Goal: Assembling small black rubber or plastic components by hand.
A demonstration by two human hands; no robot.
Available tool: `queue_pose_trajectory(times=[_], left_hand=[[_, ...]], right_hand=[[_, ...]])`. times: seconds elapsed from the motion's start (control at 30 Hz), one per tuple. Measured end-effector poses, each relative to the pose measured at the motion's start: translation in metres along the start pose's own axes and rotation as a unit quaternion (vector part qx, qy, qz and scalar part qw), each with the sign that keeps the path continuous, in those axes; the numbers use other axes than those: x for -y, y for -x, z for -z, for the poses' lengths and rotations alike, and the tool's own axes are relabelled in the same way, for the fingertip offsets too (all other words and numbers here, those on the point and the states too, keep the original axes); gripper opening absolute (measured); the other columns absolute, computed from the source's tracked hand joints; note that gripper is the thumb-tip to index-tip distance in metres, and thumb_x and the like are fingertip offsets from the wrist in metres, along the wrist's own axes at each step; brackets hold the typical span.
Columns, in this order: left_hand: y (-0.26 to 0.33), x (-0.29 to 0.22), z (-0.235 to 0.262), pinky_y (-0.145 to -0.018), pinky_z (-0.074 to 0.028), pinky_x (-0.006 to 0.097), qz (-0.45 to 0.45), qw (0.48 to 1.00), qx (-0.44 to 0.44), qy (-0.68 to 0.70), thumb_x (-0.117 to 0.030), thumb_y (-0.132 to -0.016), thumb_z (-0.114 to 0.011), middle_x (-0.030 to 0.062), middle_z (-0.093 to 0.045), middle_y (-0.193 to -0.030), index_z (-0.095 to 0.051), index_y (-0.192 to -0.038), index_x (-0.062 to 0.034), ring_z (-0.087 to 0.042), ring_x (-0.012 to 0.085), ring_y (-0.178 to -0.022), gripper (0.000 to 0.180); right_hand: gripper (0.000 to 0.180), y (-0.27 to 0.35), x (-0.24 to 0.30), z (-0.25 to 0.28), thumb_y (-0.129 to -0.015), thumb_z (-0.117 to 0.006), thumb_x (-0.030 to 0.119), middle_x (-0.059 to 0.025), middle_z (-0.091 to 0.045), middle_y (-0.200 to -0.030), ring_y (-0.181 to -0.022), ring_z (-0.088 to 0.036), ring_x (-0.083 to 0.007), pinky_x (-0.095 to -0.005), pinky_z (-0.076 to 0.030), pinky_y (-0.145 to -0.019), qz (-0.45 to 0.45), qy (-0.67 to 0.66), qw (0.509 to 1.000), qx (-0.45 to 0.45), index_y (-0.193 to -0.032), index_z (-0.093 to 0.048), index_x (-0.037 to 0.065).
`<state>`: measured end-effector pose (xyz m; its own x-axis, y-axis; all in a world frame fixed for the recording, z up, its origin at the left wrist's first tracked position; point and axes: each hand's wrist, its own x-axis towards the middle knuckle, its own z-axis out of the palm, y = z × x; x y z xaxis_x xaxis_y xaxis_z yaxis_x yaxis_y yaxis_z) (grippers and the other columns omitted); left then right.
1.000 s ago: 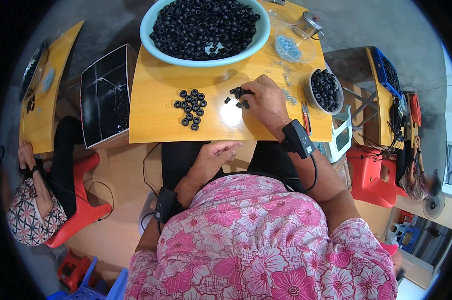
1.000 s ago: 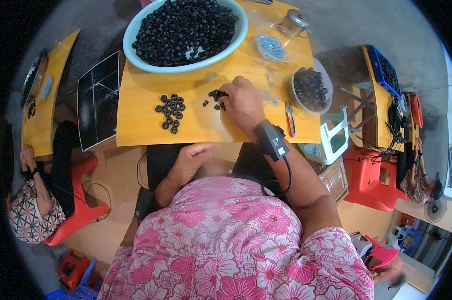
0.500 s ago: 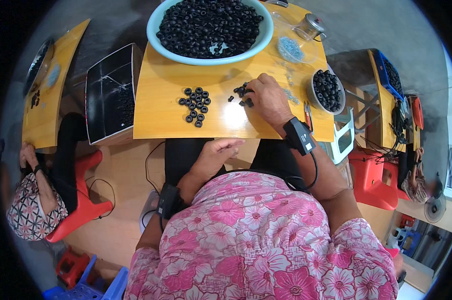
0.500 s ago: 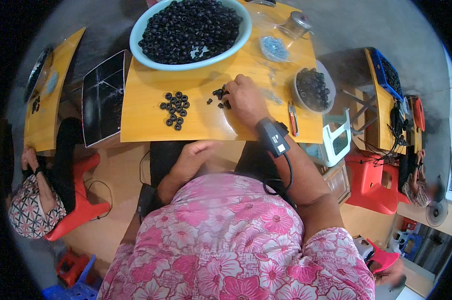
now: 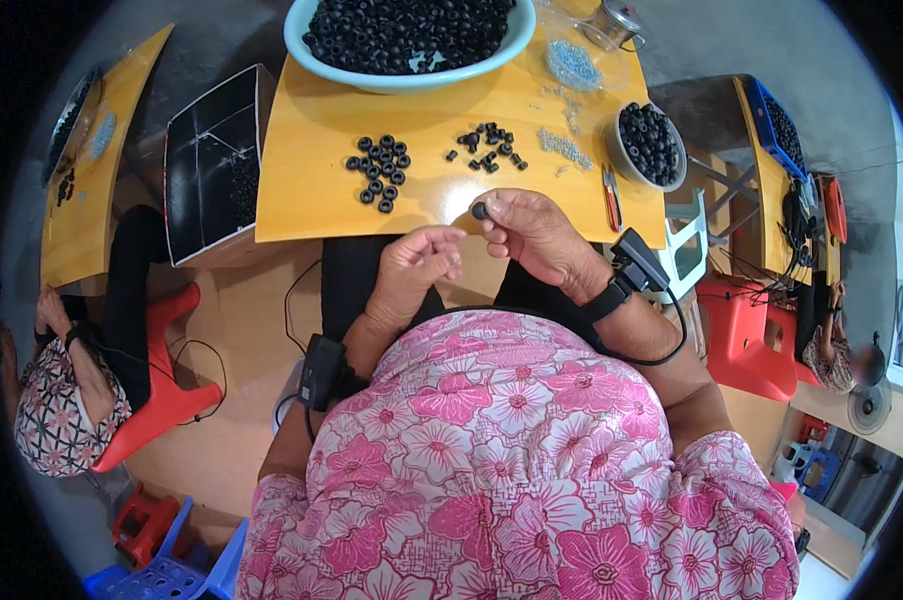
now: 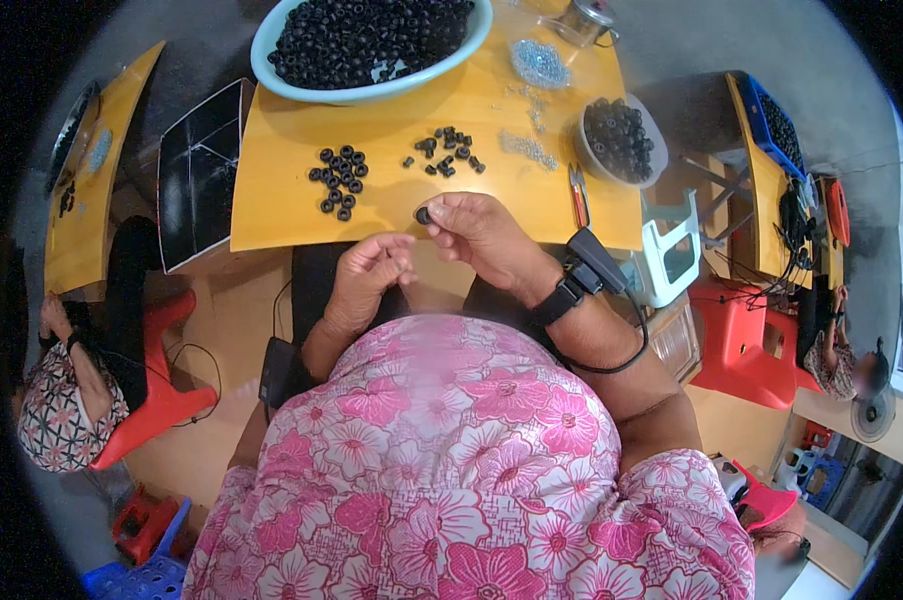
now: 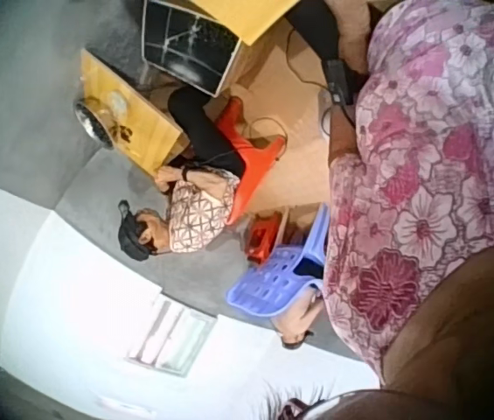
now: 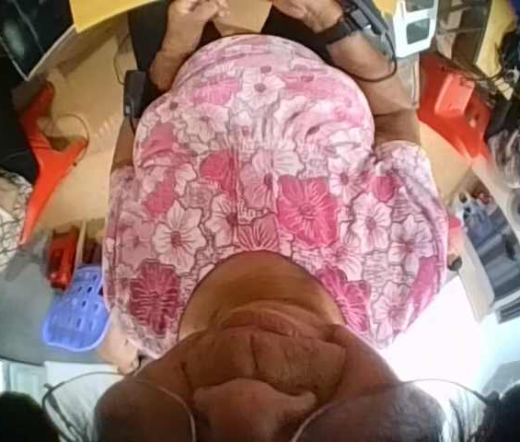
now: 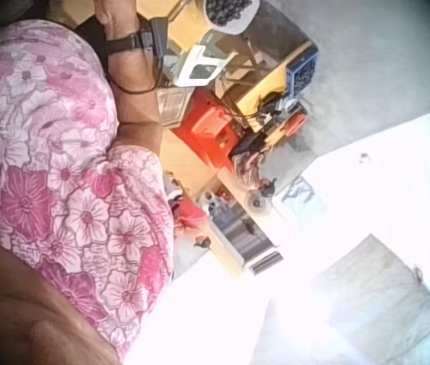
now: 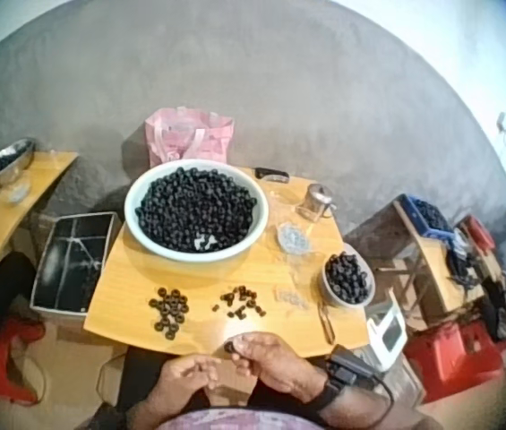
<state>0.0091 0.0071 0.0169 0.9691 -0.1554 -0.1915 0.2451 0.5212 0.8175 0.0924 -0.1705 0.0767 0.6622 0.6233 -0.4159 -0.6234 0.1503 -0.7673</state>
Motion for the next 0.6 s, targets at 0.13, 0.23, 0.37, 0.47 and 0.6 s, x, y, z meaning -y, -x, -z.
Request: queue_pose_trajectory(times=[0.13, 0.23, 0.37, 0.47, 0.6], left_hand=[[-0.001, 0.003, 0.000, -0.065, -0.044, 0.020, -0.033, 0.999, 0.004, -0.013, -0.009, -0.087, -0.058, 0.0017, -0.058, -0.082, -0.056, -0.104, -0.0006, -0.055, 0.0089, -0.070, 0.019], [0.001, 0.004, -0.004, -0.065, -0.043, 0.020, -0.026, 1.000, -0.002, -0.002, -0.010, -0.087, -0.058, 0.0016, -0.058, -0.082, -0.056, -0.103, -0.0012, -0.055, 0.0085, -0.070, 0.018], [0.001, 0.008, -0.002, -0.065, -0.044, 0.020, -0.016, 1.000, -0.004, -0.012, -0.010, -0.087, -0.058, 0.0014, -0.059, -0.081, -0.057, -0.102, -0.0014, -0.055, 0.0082, -0.070, 0.017], [0.002, 0.010, 0.001, -0.066, -0.045, 0.021, -0.013, 1.000, -0.013, -0.019, -0.010, -0.087, -0.057, 0.0013, -0.059, -0.080, -0.058, -0.101, -0.0013, -0.055, 0.0083, -0.069, 0.016], [0.002, 0.012, 0.002, -0.069, -0.045, 0.022, -0.015, 1.000, -0.015, 0.019, -0.008, -0.086, -0.059, 0.0037, -0.060, -0.079, -0.060, -0.100, 0.0009, -0.055, 0.0094, -0.072, 0.017]], right_hand=[[0.019, 0.004, -0.017, 0.001, -0.088, -0.059, 0.024, 0.0020, -0.055, -0.077, -0.064, -0.047, -0.0067, -0.0197, -0.040, -0.058, -0.041, -0.048, 0.998, 0.009, -0.093, -0.059, 0.005], [0.014, 0.005, -0.023, -0.005, -0.088, -0.059, 0.018, 0.0013, -0.058, -0.078, -0.063, -0.049, -0.0060, -0.0197, -0.042, -0.058, -0.033, 0.015, 0.999, -0.016, -0.091, -0.060, 0.004], [0.008, 0.009, -0.023, -0.020, -0.086, -0.058, 0.006, -0.0032, -0.061, -0.078, -0.068, -0.055, -0.0077, -0.0220, -0.047, -0.064, 0.105, 0.273, 0.954, -0.061, -0.089, -0.060, -0.001], [0.005, 0.012, -0.025, -0.026, -0.085, -0.058, 0.001, -0.0047, -0.062, -0.079, -0.074, -0.058, -0.0088, -0.0227, -0.049, -0.067, 0.159, 0.298, 0.939, -0.059, -0.087, -0.060, -0.003], [0.005, 0.011, -0.025, -0.023, -0.085, -0.059, 0.000, -0.0046, -0.062, -0.079, -0.074, -0.059, -0.0093, -0.0226, -0.050, -0.067, 0.141, 0.264, 0.953, -0.041, -0.088, -0.059, -0.004]])
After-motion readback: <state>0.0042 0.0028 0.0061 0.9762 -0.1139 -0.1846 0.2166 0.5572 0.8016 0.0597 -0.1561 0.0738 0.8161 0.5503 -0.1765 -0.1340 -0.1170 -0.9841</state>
